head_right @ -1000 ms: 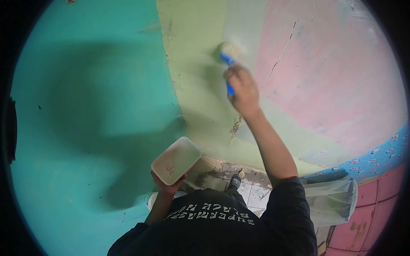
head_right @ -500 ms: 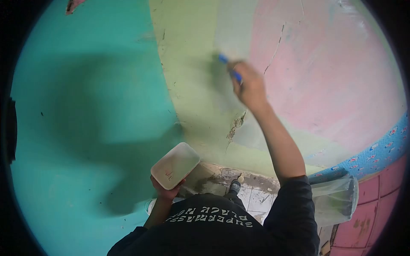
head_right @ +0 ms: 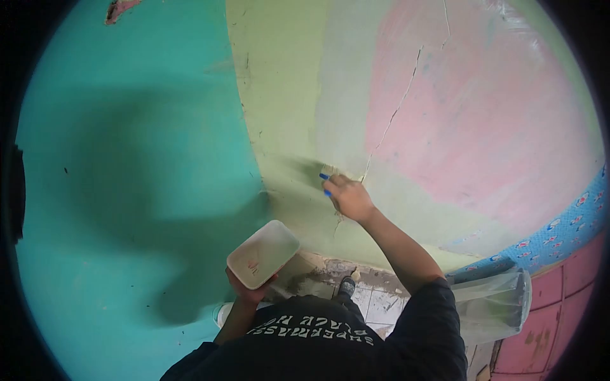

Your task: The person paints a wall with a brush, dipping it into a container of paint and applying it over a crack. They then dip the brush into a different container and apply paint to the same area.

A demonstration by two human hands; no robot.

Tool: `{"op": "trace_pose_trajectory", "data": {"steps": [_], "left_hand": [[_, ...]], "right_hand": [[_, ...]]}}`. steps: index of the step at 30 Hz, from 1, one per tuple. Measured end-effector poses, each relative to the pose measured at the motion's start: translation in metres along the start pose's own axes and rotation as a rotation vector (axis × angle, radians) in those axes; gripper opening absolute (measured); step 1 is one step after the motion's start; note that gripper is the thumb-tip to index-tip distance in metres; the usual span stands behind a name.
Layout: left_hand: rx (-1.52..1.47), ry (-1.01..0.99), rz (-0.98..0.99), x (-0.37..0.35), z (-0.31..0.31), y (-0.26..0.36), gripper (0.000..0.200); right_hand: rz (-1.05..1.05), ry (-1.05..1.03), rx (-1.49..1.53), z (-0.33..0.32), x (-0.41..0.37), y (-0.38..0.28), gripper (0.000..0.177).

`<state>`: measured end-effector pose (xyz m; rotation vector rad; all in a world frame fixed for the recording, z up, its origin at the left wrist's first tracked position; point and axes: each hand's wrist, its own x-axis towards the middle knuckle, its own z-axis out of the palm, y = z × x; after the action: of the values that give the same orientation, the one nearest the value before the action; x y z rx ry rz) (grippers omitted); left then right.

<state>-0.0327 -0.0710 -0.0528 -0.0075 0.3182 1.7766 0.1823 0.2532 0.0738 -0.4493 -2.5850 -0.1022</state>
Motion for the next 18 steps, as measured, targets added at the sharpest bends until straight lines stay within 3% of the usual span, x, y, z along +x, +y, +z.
{"op": "trace_pose_trajectory", "data": {"steps": [4,7,10,12,14,18], "left_hand": [[0.035,-0.033,0.006,0.003,-0.004,-0.001,0.08],[0.154,0.016,0.056,0.001,-0.001,-0.002,0.081],[-0.039,-0.029,-0.029,0.003,-0.005,-0.003,0.08],[0.009,0.003,-0.01,0.0,-0.002,-0.003,0.079],[0.018,-0.004,0.0,-0.001,0.0,-0.002,0.079],[0.004,-0.082,0.008,0.005,-0.011,0.002,0.08]], "right_hand": [[0.131,0.455,0.16,-0.108,0.061,0.025,0.029],[0.066,0.803,0.021,-0.209,0.101,0.005,0.021],[0.002,1.082,-0.107,-0.228,0.109,-0.003,0.024],[-0.012,0.91,-0.295,-0.196,0.089,0.012,0.028],[-0.109,0.683,-0.402,-0.129,0.052,0.028,0.046],[-0.047,0.107,-0.107,-0.024,-0.032,-0.005,0.042]]}}
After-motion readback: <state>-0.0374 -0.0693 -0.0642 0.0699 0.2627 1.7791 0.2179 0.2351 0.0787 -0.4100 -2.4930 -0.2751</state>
